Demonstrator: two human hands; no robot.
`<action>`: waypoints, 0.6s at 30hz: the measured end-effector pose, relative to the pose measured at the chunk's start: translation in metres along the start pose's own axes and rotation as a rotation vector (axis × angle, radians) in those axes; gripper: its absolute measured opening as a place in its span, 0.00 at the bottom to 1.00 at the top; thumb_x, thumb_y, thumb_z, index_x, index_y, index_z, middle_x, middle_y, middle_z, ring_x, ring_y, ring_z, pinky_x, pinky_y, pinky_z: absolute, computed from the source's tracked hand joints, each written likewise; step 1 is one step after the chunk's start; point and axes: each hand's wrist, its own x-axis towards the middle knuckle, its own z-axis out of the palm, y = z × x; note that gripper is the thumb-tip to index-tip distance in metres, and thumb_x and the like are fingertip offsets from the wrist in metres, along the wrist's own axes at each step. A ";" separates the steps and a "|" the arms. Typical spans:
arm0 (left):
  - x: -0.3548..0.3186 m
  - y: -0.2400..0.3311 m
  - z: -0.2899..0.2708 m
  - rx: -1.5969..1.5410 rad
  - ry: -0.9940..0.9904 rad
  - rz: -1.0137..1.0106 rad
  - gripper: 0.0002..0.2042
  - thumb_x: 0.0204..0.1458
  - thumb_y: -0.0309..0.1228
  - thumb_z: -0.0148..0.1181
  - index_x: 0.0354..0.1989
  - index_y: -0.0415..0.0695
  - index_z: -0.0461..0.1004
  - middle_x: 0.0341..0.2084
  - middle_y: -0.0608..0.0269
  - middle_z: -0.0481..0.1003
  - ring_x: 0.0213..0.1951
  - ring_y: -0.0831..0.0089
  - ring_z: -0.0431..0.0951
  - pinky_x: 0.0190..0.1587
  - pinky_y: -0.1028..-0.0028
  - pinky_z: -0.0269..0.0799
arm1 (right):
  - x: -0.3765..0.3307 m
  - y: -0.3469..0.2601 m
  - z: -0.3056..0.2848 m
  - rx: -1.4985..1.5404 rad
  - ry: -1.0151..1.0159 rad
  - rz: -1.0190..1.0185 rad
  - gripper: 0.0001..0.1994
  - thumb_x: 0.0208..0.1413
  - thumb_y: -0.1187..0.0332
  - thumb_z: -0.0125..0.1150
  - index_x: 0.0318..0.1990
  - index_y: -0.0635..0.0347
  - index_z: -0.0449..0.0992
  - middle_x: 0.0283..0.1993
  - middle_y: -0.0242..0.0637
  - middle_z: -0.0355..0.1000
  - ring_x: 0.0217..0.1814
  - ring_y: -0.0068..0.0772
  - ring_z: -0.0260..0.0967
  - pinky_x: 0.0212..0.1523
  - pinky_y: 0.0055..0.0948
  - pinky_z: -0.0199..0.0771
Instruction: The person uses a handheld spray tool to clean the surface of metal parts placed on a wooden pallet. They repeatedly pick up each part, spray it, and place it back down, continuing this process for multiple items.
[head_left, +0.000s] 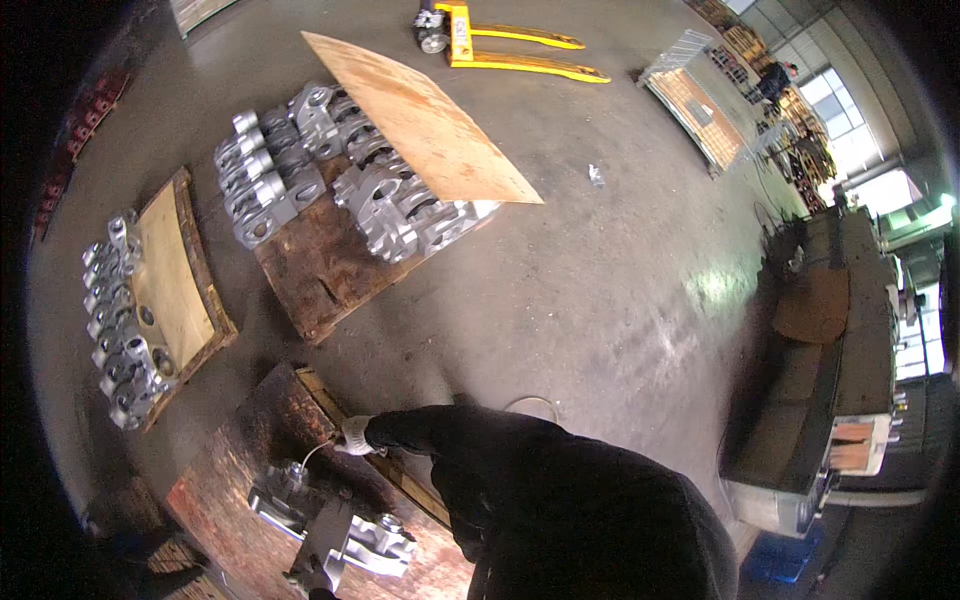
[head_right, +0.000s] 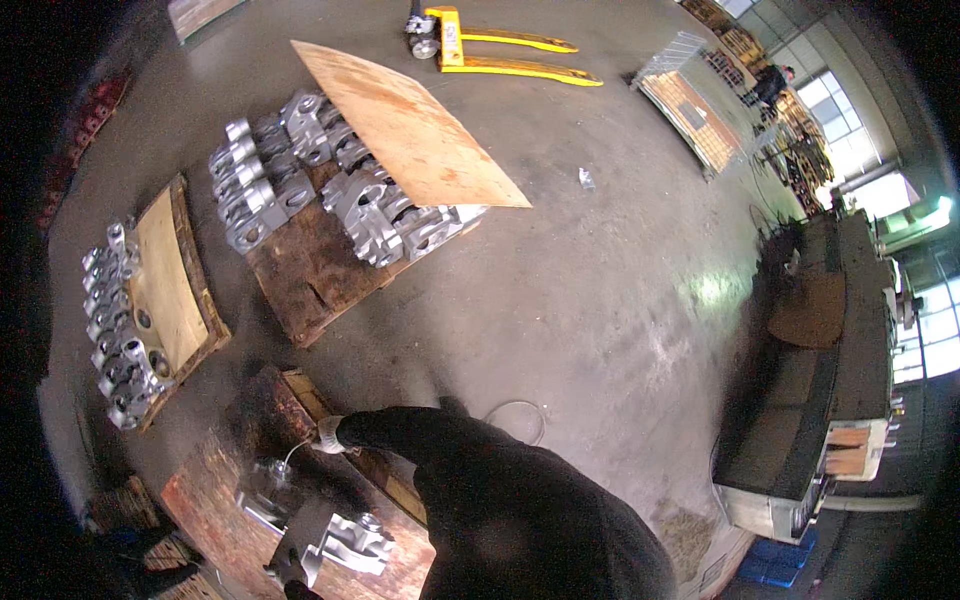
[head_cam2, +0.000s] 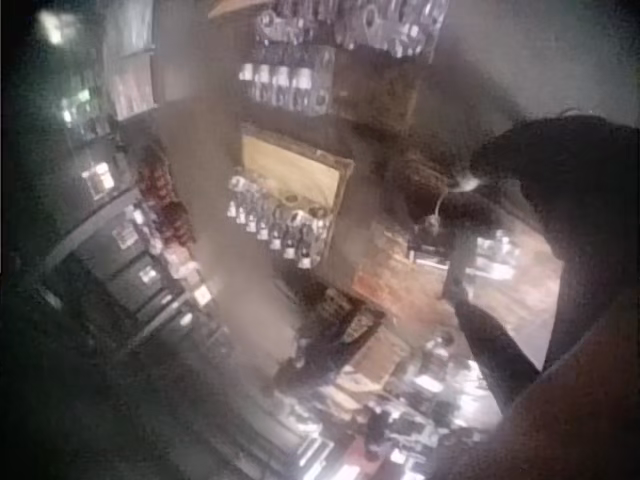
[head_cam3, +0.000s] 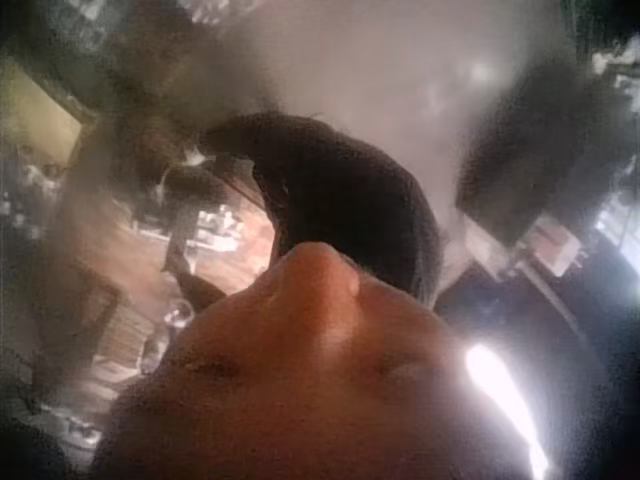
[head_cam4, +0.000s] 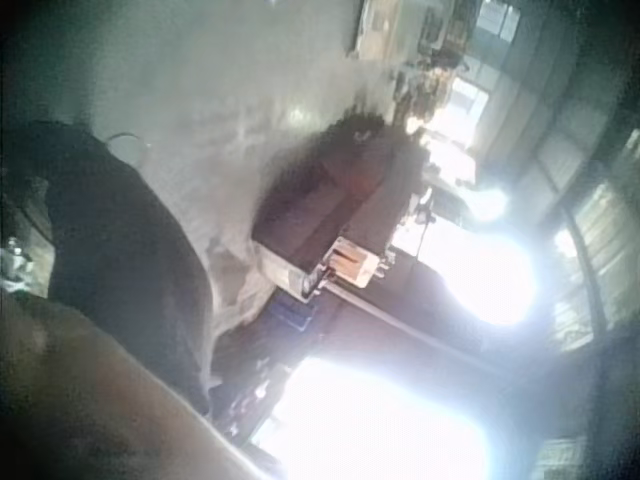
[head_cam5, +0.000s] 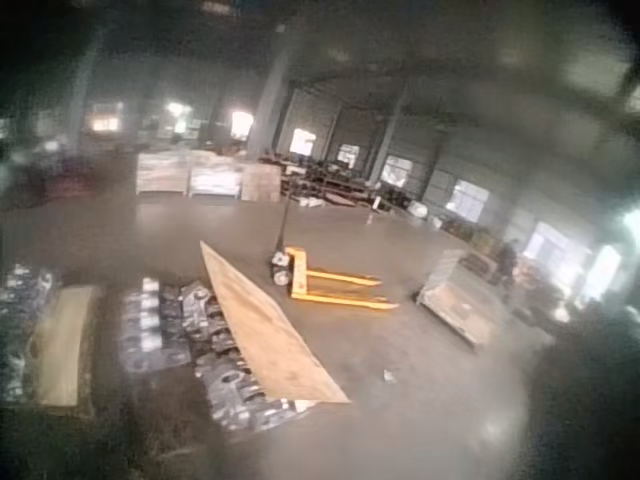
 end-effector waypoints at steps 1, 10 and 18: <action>0.005 0.023 0.042 -0.109 0.024 -0.002 0.30 0.59 0.51 0.48 0.56 0.34 0.65 0.48 0.45 0.71 0.52 0.54 0.70 0.58 0.58 0.62 | -0.041 0.013 0.012 0.011 0.008 0.126 0.26 0.58 0.44 0.53 0.29 0.64 0.77 0.25 0.47 0.73 0.29 0.45 0.73 0.35 0.41 0.73; 0.009 0.159 0.020 -0.453 0.167 0.075 0.27 0.58 0.49 0.52 0.54 0.35 0.67 0.45 0.49 0.73 0.46 0.60 0.72 0.52 0.62 0.67 | -0.047 0.209 -0.008 0.219 0.383 -0.416 0.19 0.59 0.50 0.54 0.33 0.58 0.74 0.29 0.48 0.72 0.31 0.40 0.69 0.37 0.39 0.67; -0.053 0.099 0.082 -1.071 0.207 -0.321 0.25 0.57 0.48 0.56 0.52 0.37 0.69 0.42 0.53 0.75 0.42 0.66 0.75 0.47 0.66 0.71 | -0.099 0.050 -0.072 -0.432 -0.090 -0.316 0.13 0.62 0.60 0.51 0.42 0.59 0.75 0.42 0.47 0.72 0.44 0.39 0.69 0.48 0.39 0.69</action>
